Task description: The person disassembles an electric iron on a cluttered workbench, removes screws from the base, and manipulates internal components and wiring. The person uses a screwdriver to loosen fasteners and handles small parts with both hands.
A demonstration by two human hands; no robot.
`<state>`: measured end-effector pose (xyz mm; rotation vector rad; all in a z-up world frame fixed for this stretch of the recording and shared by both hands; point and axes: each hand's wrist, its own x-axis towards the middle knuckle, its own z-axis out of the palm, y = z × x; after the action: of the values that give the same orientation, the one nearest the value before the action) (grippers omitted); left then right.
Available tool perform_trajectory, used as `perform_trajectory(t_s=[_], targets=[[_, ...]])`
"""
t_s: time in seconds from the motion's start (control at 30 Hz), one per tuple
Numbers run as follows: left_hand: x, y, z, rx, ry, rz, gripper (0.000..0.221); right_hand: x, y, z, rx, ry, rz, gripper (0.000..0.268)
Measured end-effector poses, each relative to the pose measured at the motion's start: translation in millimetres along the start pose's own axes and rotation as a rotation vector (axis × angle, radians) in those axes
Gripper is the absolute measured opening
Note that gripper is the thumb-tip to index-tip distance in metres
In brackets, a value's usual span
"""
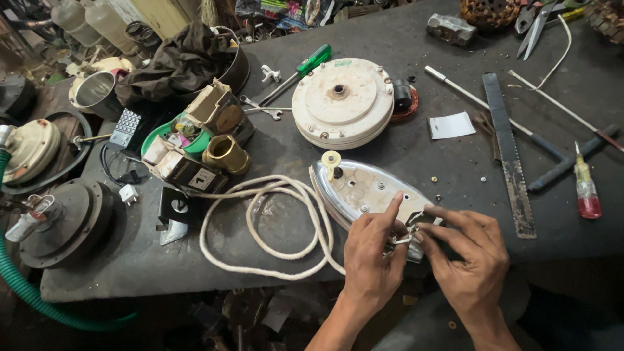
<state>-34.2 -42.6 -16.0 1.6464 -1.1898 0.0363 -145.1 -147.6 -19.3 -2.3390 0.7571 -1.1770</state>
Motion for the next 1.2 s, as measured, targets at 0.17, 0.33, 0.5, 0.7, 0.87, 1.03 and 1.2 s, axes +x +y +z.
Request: perform_trajectory(t_s=[0.17, 0.33, 0.5, 0.7, 0.87, 1.03, 1.2], targets=[[0.4, 0.6, -0.5, 0.0, 0.007, 0.011, 0.075, -0.2, -0.3, 0.9, -0.007, 0.01, -0.013, 0.02], [0.2, 0.1, -1.0, -0.017, -0.006, -0.003, 0.075, -1.0, 1.2, 4.2, -0.021, 0.014, -0.019, 0.017], [-0.2, -1.3, -0.1, -0.029, 0.007, -0.008, 0.076, -1.9, 1.0, 8.1, -0.08, 0.029, -0.042, 0.014], [-0.5, -2.1, 1.4, -0.031, 0.021, -0.018, 0.078, -1.8, -0.6, 7.0, -0.101, 0.024, -0.045, 0.014], [-0.3, -2.0, 0.3, -0.046, 0.028, -0.023, 0.077, -1.0, -1.9, 5.2, -0.032, 0.04, -0.024, 0.016], [1.2, -0.6, -2.8, -0.057, 0.015, -0.02, 0.078, -4.9, -4.6, 5.5, 0.014, 0.037, 0.022, 0.019], [2.3, 0.1, -8.1, -0.076, 0.004, 0.016, 0.079, -7.5, -5.2, 6.3, 0.015, 0.042, 0.028, 0.021]])
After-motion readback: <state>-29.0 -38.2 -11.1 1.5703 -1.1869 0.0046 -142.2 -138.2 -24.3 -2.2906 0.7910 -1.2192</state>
